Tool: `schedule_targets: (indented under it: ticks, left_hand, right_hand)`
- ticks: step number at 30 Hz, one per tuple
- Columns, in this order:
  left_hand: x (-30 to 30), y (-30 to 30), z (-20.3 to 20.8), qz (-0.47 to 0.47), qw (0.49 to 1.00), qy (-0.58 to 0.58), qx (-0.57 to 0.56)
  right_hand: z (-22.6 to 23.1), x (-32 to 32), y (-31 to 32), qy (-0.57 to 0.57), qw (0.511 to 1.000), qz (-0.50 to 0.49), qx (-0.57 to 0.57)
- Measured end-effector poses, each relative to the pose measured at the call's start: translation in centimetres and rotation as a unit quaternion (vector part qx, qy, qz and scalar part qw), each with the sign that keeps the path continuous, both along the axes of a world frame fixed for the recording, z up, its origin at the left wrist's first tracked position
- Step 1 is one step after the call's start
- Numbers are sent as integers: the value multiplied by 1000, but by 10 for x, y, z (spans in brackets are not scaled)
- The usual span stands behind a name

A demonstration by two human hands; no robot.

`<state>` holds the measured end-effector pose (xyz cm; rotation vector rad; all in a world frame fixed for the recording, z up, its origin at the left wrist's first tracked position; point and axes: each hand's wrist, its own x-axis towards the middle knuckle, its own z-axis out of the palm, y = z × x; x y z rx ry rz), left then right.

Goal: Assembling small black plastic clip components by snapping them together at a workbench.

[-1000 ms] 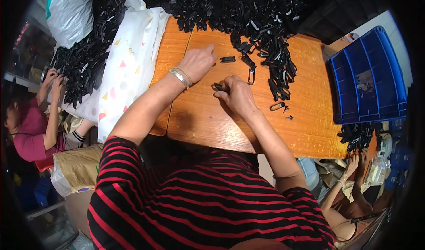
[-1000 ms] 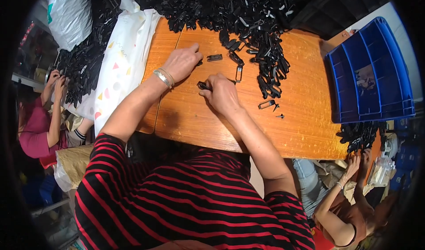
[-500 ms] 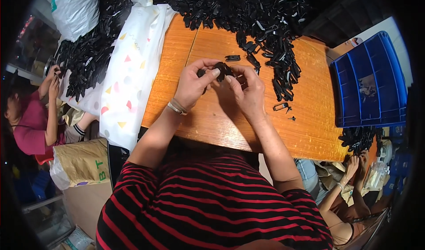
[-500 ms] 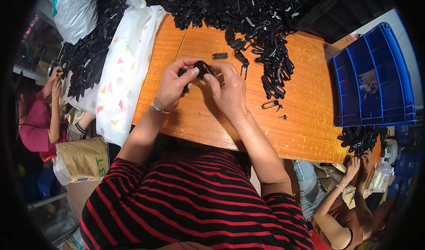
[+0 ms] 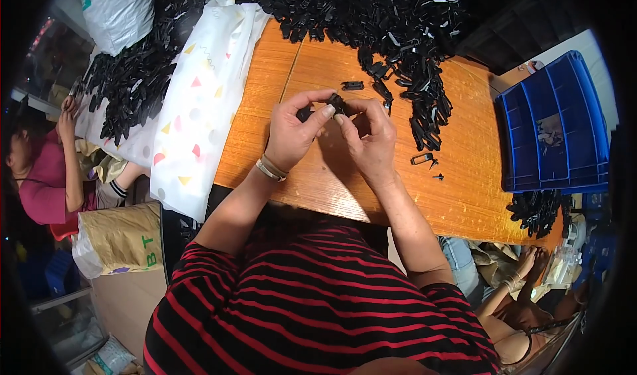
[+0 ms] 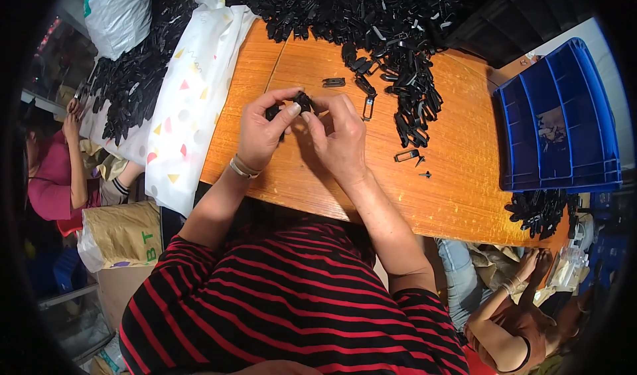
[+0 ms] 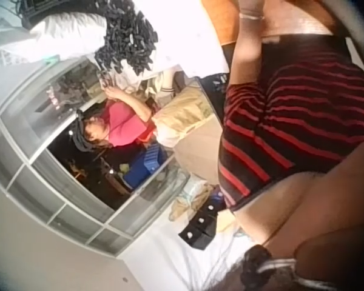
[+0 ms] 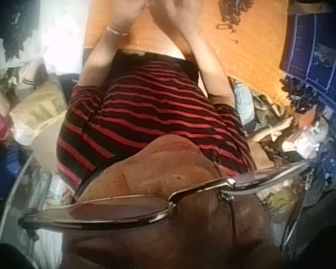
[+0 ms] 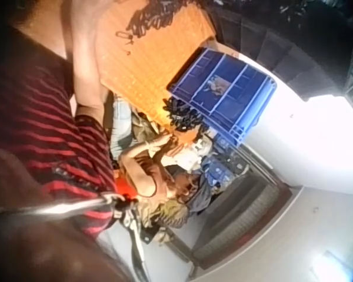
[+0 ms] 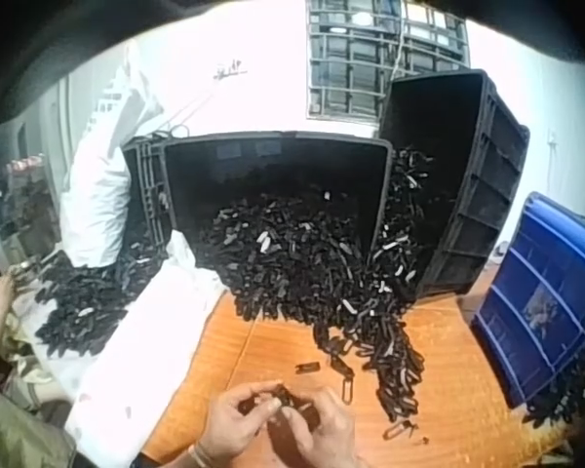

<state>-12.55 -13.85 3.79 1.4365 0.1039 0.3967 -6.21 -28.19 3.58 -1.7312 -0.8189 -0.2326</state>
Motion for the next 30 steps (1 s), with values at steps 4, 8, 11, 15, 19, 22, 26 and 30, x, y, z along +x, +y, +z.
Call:
schedule_targets:
  ticks: [4,8,11,15,19,22,26,30]
  left_hand:
    - [-5,-8,4,-15,999,-20,28]
    - [-6,-17,2,49,990,-88,100]
    - [-11,-17,7,30,997,-77,2]
    - [-23,-17,21,-55,993,-23,-103]
    - [-39,-12,39,-84,994,-33,-67]
    - [-45,-11,42,-89,993,-57,-45]
    - [-54,-6,31,-48,994,1,-95]
    - [-59,-10,27,-23,998,-52,15]
  right_hand:
    - [-3,-3,1,-95,995,-26,5]
    - [0,-14,1,-41,999,-16,8]
    - [-3,-18,3,41,998,-16,46]
    - [-16,-16,2,-55,993,102,20]
    - [2,-34,6,-28,976,196,92]
    - [1,-44,11,-20,976,188,111]
    - [-9,-51,20,35,980,185,62]
    - [-9,-47,12,51,974,199,93]
